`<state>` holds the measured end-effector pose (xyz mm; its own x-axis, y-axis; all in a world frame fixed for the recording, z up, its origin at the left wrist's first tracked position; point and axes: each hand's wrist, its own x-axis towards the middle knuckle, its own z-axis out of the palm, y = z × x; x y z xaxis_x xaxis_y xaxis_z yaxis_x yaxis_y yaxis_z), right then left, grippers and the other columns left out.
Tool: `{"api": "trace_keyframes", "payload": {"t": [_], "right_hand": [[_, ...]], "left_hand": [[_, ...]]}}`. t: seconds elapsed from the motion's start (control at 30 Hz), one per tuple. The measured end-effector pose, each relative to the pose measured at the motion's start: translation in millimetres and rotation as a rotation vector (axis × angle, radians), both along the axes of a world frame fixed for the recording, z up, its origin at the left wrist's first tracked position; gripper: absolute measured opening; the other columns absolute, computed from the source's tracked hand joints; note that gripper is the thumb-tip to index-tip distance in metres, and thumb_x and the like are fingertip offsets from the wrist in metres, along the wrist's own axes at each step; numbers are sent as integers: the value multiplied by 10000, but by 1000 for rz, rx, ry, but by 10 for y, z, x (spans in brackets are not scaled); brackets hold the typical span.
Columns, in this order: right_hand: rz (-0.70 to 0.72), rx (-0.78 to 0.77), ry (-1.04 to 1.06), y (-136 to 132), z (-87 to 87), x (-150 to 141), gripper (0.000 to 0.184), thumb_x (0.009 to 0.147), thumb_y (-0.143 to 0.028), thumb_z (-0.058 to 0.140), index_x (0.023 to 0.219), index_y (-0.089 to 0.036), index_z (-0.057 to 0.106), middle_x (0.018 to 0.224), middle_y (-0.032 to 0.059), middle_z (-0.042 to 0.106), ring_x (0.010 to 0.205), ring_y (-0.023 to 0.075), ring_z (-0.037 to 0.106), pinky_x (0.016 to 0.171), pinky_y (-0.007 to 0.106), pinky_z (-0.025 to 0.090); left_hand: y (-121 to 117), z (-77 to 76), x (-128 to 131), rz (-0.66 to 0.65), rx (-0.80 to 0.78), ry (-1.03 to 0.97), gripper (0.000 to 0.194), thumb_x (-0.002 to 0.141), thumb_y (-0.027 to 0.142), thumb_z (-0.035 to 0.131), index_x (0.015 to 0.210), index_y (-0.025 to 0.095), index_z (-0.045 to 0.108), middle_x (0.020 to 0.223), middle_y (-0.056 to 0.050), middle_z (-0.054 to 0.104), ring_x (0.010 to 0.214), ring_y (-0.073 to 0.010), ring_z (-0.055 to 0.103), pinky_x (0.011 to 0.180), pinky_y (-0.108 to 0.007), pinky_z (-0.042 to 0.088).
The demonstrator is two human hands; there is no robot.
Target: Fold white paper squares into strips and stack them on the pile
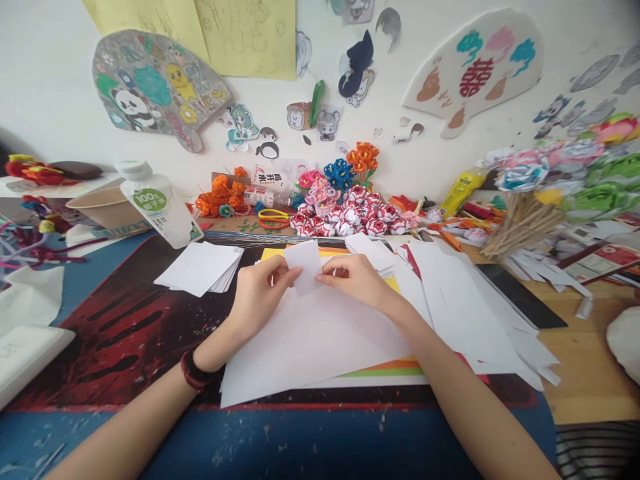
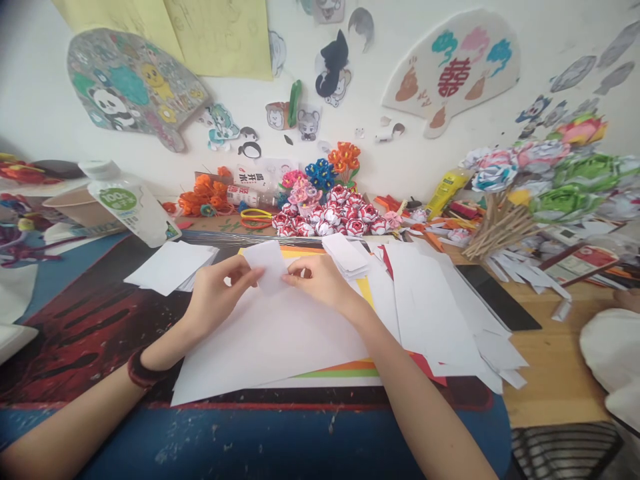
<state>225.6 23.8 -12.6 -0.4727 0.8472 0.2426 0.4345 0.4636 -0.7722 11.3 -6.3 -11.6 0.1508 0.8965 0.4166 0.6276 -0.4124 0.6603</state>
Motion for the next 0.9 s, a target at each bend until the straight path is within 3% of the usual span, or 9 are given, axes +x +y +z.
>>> {"api": "trace_keyframes", "payload": {"t": [0.17,0.4,0.53,0.67,0.9], "right_hand": [[-144,13,70,12,-24,-26,222,804,-371,665,822,-164,743,821,59,720,657,151,604,600,259,454],[-216,36,225,-34,41,-16,238,793,-382,672,822,-161,757,718,52,717,556,150,604,574,281,495],[-313,-67,359,100,116,289,335,714,-408,736,909,-136,748,804,80,729,554,148,608,543,282,508],[-556,-161,351,272,103,721,423,623,-352,793,945,-83,736,648,67,692,464,121,551,478,262,464],[-612,-332,267,324,43,1116,315,630,-266,761,896,-96,760,627,65,680,484,122,541,445,239,422]], "left_hand": [[47,-28,-37,-3,-103,-188,324,868,442,570,702,166,609,680,-17,667,630,-139,566,608,-259,400],[28,5,-10,-42,-77,-223,269,869,421,571,808,174,658,804,-35,695,719,-159,633,650,-266,449],[43,17,-29,-24,-76,-228,254,874,413,557,886,183,663,871,-42,704,766,-169,661,676,-273,472],[101,19,-99,48,-67,-173,243,873,402,548,890,187,661,810,-33,709,754,-171,657,668,-273,465],[186,59,-246,268,137,205,162,864,310,526,873,221,661,730,-3,684,667,-163,593,634,-271,397]]}}
